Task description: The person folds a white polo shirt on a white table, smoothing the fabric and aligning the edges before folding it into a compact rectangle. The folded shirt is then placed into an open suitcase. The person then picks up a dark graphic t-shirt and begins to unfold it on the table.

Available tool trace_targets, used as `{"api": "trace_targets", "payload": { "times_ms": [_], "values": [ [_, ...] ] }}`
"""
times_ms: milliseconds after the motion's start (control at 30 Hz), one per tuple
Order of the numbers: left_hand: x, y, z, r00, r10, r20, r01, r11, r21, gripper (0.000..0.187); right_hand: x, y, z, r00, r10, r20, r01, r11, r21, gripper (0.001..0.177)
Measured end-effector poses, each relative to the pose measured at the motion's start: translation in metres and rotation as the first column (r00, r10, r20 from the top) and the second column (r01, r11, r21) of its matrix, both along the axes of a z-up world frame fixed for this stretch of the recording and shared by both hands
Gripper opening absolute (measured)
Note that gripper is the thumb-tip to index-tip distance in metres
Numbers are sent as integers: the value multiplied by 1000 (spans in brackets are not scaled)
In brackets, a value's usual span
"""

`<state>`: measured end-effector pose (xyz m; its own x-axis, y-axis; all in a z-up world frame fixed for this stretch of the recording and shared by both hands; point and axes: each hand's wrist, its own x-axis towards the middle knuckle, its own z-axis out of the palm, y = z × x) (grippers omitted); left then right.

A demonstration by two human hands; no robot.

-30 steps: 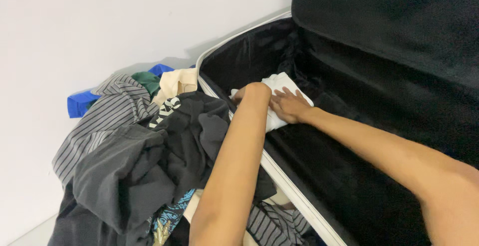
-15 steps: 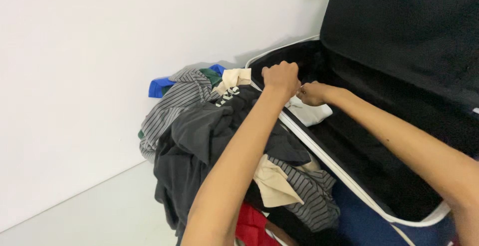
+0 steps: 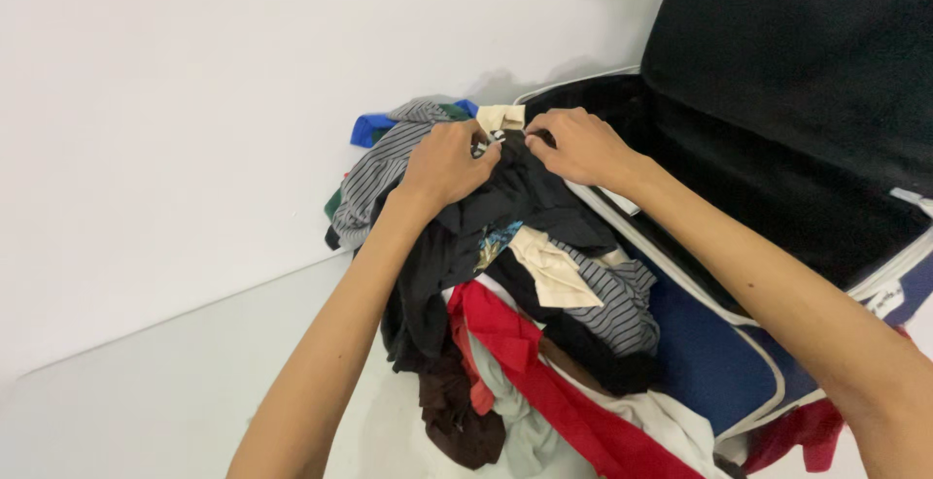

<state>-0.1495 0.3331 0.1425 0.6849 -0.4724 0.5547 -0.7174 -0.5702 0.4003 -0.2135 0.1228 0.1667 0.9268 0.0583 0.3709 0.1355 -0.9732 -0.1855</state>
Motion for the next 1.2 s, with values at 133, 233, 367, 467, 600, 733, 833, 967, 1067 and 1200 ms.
{"api": "trace_targets", "payload": {
  "times_ms": [133, 233, 367, 467, 600, 733, 833, 967, 1067, 1200],
  "values": [
    [-39, 42, -12, 991, 87, -101, -91, 995, -42, 59, 2, 32, -23, 895, 433, 106, -425, 901, -91, 37],
    [-50, 64, -39, 1000, -22, -18, 21, 997, -73, 70, 11, 46, -49, 829, 525, 193, -514, 851, -107, 46],
    [-46, 72, -73, 993, -119, -3, 118, 992, -53, 66, 10, 49, -72, 875, 424, 235, -385, 903, -192, 44],
    [-44, 73, -82, 985, -131, 114, 152, 967, -207, 51, 10, 47, -67, 917, 328, 226, -299, 942, -153, 33],
    [-49, 90, -73, 994, -7, 114, 47, 933, -357, 34, -1, 60, -57, 919, 267, 288, -268, 963, -37, 24],
    [-63, 125, -49, 975, 62, -215, -161, 861, -483, 32, -21, 89, -41, 843, 300, 447, -389, 913, 121, 22],
    [-73, 149, -43, 959, -118, -258, -99, 714, -693, 37, -38, 122, -29, 829, 307, 468, -432, 882, 187, 19],
    [-92, 185, -51, 942, -146, -303, -167, 578, -798, 43, -56, 176, -25, 746, 377, 549, -535, 830, 157, 19],
    [-104, 221, -62, 943, -198, -268, -147, 475, -868, 41, -60, 219, -33, 714, 425, 556, -602, 779, 177, 20],
    [-115, 273, -89, 929, -117, -350, -266, 446, -854, 40, -60, 270, -59, 731, 479, 486, -622, 762, 183, 21]
  ]
}}
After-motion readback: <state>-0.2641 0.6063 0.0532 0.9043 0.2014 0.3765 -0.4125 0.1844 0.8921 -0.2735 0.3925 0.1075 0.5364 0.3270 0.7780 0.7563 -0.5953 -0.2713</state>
